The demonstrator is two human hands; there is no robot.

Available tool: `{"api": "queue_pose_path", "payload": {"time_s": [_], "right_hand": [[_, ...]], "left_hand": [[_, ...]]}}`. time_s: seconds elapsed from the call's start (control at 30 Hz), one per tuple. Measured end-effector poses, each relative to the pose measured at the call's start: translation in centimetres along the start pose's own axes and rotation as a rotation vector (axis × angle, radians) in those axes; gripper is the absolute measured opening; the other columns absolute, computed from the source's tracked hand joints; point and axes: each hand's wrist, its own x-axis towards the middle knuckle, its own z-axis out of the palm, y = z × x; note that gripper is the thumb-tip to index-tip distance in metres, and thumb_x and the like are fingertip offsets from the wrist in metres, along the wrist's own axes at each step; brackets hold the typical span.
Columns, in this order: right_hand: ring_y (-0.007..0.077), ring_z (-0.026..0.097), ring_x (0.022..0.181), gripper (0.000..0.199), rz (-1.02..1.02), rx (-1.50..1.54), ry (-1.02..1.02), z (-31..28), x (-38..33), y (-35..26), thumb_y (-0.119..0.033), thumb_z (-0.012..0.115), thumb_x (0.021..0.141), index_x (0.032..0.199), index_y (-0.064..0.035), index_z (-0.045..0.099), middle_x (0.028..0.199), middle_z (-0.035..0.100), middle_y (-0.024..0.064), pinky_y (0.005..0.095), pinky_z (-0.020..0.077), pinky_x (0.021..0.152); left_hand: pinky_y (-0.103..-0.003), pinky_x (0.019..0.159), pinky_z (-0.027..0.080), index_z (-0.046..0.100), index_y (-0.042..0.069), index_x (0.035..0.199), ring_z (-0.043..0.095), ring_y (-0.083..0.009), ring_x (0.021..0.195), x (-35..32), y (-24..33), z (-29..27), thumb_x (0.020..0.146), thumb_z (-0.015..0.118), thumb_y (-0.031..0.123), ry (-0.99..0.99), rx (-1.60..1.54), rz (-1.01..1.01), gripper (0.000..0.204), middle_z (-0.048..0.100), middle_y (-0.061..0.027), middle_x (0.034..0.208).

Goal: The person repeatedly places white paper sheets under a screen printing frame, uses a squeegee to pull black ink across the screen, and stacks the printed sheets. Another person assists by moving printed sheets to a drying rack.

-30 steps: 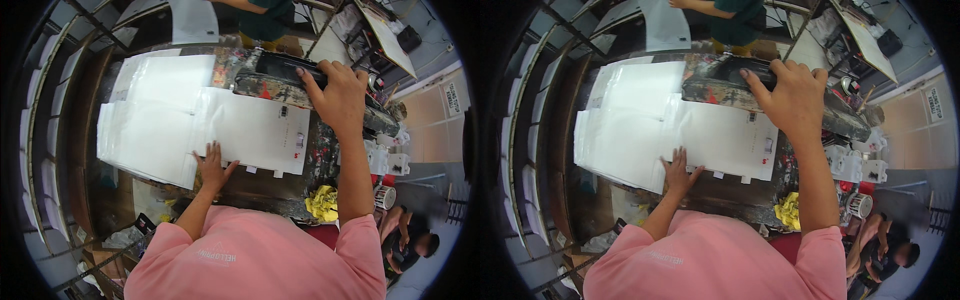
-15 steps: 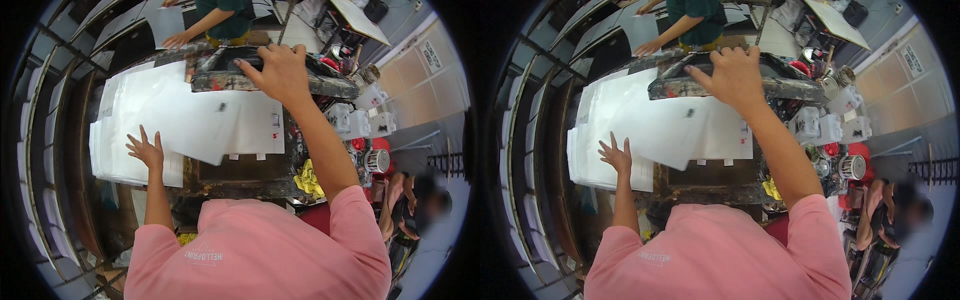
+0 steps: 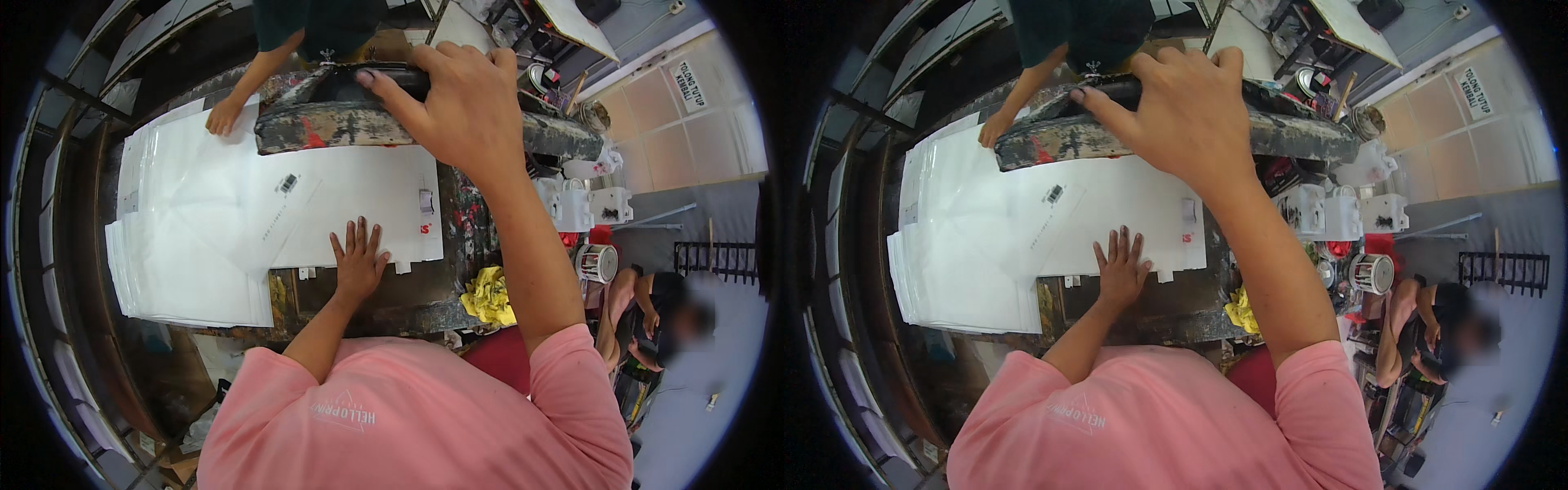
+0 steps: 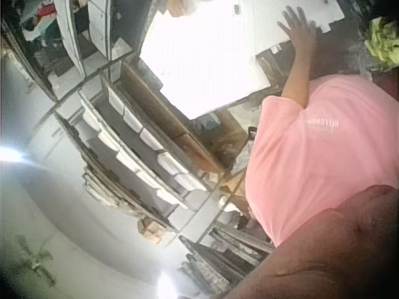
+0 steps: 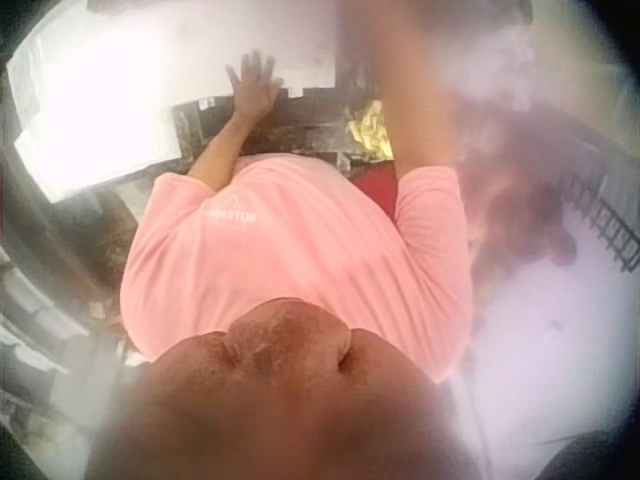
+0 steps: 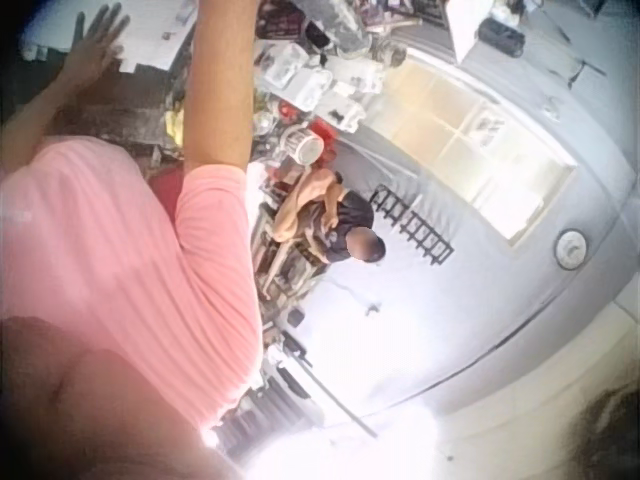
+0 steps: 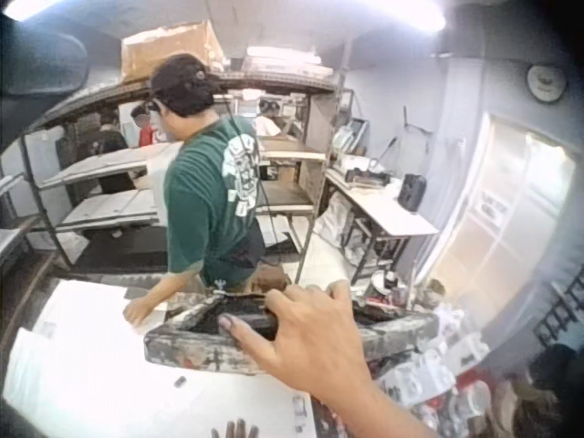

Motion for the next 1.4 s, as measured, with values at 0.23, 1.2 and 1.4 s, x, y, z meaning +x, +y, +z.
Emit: {"api": "queue_pose_path", "payload": {"time_s": [0.23, 1.2, 1.4], "right_hand": [[0.0267, 0.070, 0.089, 0.068, 0.014, 0.003, -0.011, 0.8, -0.8, -0.1, -0.071, 0.063, 0.095, 0.092, -0.0061, 0.082, 0.087, 0.075, 0.0120, 0.0470, 0.0372, 0.095], [0.0308, 0.073, 0.082, 0.060, -0.029, -0.037, -0.028, 0.4, -1.0, -0.7, -0.069, 0.065, 0.095, 0.096, -0.0102, 0.079, 0.083, 0.075, 0.0095, 0.0492, 0.0423, 0.084], [0.0359, 0.061, 0.106, 0.065, -0.041, -0.017, -0.432, 3.1, -12.3, -1.9, -0.056, 0.071, 0.095, 0.133, -0.0044, 0.060, 0.111, 0.066, 0.0165, 0.0498, 0.0461, 0.091]], "left_hand": [[-0.072, 0.128, 0.000, 0.041, 0.011, 0.166, 0.018, -0.0415, 0.165, 0.6, -0.6, -0.4, 0.116, 0.036, 0.035, 0.003, -0.142, -0.054, 0.056, 0.027, -0.0193, 0.177], [-0.054, 0.128, 0.032, 0.040, 0.004, 0.164, 0.049, -0.0316, 0.151, 1.0, 2.0, -10.3, 0.103, 0.070, 0.032, 0.240, -0.654, -0.051, 0.074, 0.047, -0.0174, 0.166], [-0.053, 0.124, 0.043, 0.018, -0.003, 0.167, 0.047, -0.0416, 0.149, -1.9, 0.4, -20.9, 0.100, 0.043, 0.082, 0.249, -2.352, -0.498, 0.111, 0.048, -0.0269, 0.157]]}}
